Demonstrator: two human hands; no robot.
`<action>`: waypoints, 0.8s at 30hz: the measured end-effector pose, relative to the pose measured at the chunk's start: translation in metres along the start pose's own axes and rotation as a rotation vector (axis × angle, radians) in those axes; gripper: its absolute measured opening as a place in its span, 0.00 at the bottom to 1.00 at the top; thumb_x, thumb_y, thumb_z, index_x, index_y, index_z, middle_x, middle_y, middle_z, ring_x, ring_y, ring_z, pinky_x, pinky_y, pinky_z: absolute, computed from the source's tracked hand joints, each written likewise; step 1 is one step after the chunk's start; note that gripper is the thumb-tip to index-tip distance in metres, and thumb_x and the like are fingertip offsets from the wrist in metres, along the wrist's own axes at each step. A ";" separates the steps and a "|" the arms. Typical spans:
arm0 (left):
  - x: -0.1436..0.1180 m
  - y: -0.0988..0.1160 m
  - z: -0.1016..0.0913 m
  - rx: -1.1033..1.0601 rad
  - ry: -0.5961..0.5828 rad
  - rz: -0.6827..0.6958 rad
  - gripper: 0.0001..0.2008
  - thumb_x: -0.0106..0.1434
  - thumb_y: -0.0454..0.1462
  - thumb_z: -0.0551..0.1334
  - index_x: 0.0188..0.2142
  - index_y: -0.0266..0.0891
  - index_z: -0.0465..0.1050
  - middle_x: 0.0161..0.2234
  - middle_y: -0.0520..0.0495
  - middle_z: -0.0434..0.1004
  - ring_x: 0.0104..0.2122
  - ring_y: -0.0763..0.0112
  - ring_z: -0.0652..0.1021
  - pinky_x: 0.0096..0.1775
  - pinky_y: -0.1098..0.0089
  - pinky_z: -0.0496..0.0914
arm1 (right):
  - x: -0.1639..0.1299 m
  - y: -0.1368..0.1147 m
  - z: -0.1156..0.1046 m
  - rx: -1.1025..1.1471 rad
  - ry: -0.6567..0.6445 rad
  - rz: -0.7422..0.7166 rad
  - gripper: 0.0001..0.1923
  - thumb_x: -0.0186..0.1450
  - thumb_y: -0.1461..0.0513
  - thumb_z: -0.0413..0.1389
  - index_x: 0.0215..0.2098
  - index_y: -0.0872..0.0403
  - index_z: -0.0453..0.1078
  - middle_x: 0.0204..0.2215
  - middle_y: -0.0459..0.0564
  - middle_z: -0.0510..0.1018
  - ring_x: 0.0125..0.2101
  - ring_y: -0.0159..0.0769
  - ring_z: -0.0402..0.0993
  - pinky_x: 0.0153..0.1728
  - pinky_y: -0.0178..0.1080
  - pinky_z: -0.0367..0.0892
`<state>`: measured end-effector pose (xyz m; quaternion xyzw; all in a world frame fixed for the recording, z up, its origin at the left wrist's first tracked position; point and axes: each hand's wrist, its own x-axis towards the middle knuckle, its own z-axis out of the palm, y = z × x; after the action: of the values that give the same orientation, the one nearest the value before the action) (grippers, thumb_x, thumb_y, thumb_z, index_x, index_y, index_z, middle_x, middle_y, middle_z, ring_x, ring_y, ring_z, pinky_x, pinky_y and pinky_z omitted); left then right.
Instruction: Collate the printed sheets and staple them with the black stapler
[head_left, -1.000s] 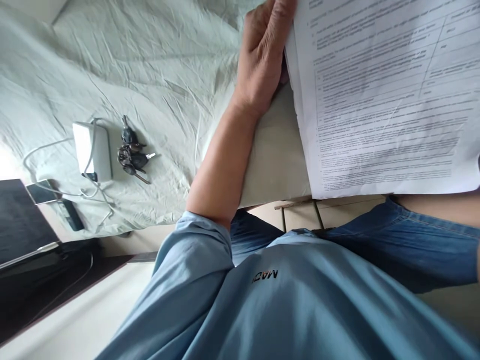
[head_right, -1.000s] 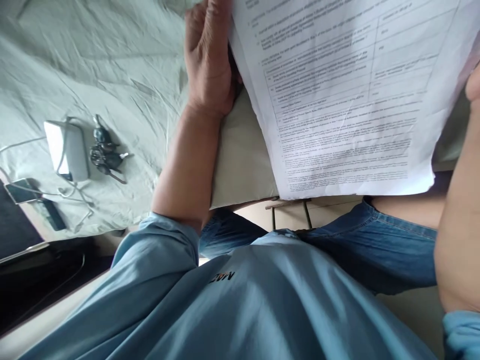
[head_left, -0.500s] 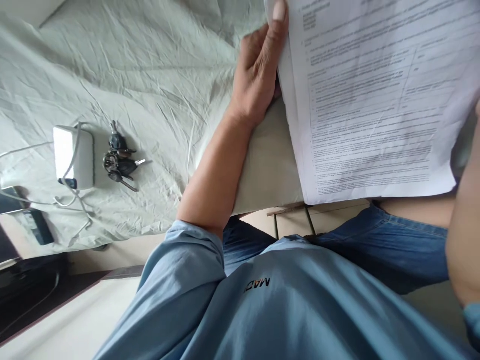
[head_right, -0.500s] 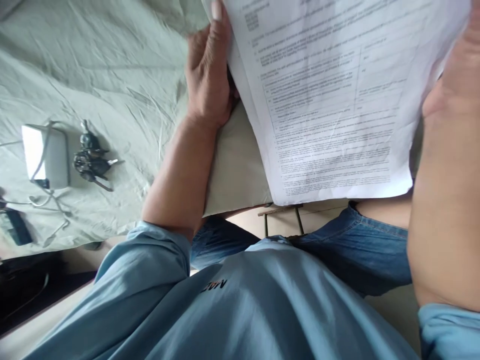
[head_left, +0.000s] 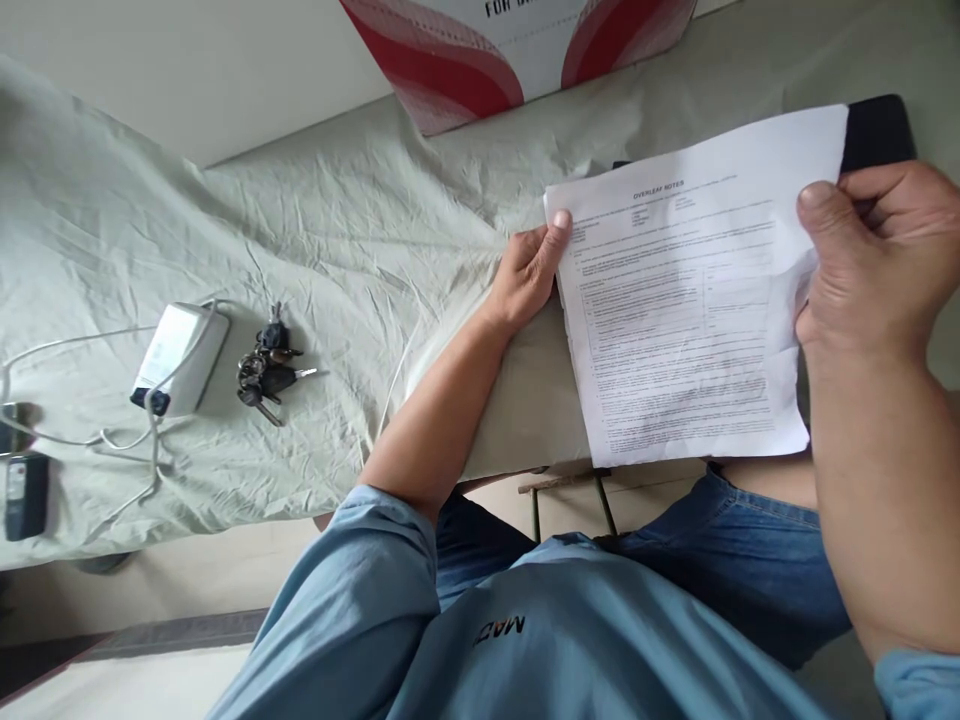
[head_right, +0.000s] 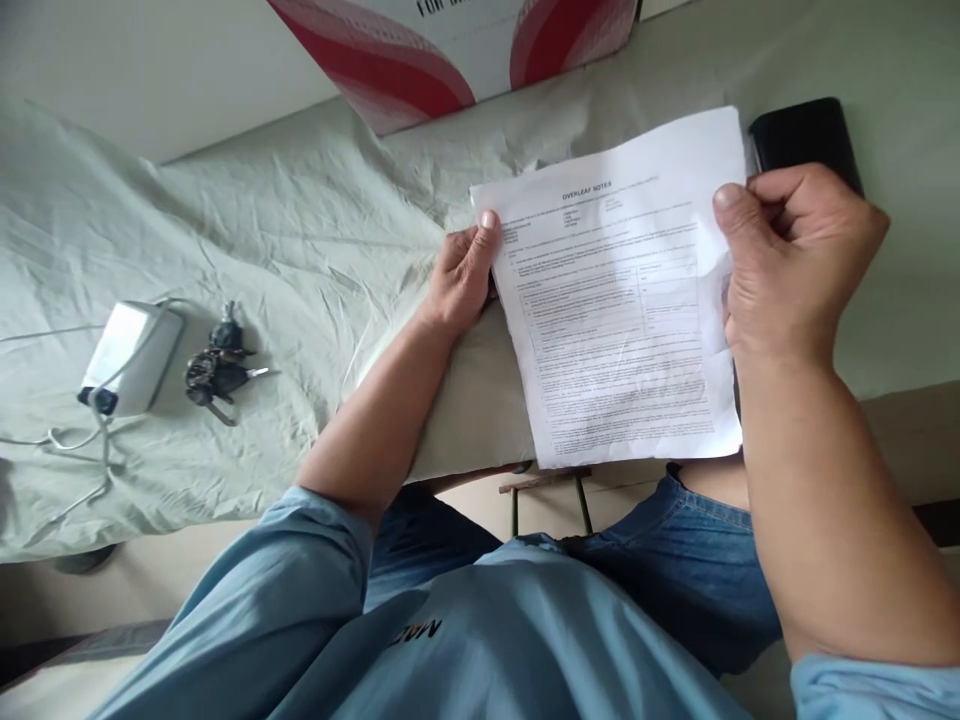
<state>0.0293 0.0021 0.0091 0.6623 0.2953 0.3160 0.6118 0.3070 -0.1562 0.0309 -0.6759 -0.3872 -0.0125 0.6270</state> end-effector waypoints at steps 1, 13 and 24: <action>0.000 0.000 0.000 -0.005 -0.021 0.020 0.38 0.77 0.69 0.64 0.26 0.42 0.67 0.26 0.50 0.65 0.32 0.68 0.76 0.38 0.66 0.72 | -0.001 0.001 0.000 -0.019 0.004 -0.003 0.13 0.67 0.56 0.81 0.37 0.53 0.85 0.26 0.42 0.78 0.29 0.33 0.76 0.37 0.44 0.73; 0.004 -0.011 -0.002 0.017 -0.008 0.050 0.37 0.75 0.72 0.62 0.31 0.43 0.72 0.25 0.51 0.69 0.31 0.67 0.78 0.33 0.67 0.74 | -0.004 0.019 -0.003 -0.044 -0.116 -0.053 0.20 0.71 0.49 0.77 0.49 0.55 0.83 0.39 0.48 0.85 0.40 0.37 0.82 0.51 0.50 0.79; 0.003 -0.024 -0.006 -0.105 0.017 -0.045 0.40 0.68 0.77 0.64 0.32 0.43 0.76 0.25 0.50 0.69 0.25 0.69 0.75 0.27 0.66 0.70 | -0.014 -0.003 -0.010 0.162 -0.455 0.503 0.40 0.50 0.33 0.83 0.48 0.49 0.85 0.34 0.49 0.86 0.37 0.43 0.84 0.46 0.50 0.82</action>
<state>0.0263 0.0103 -0.0141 0.6199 0.2983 0.3226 0.6501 0.3003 -0.1719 0.0288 -0.6839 -0.3380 0.3242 0.5595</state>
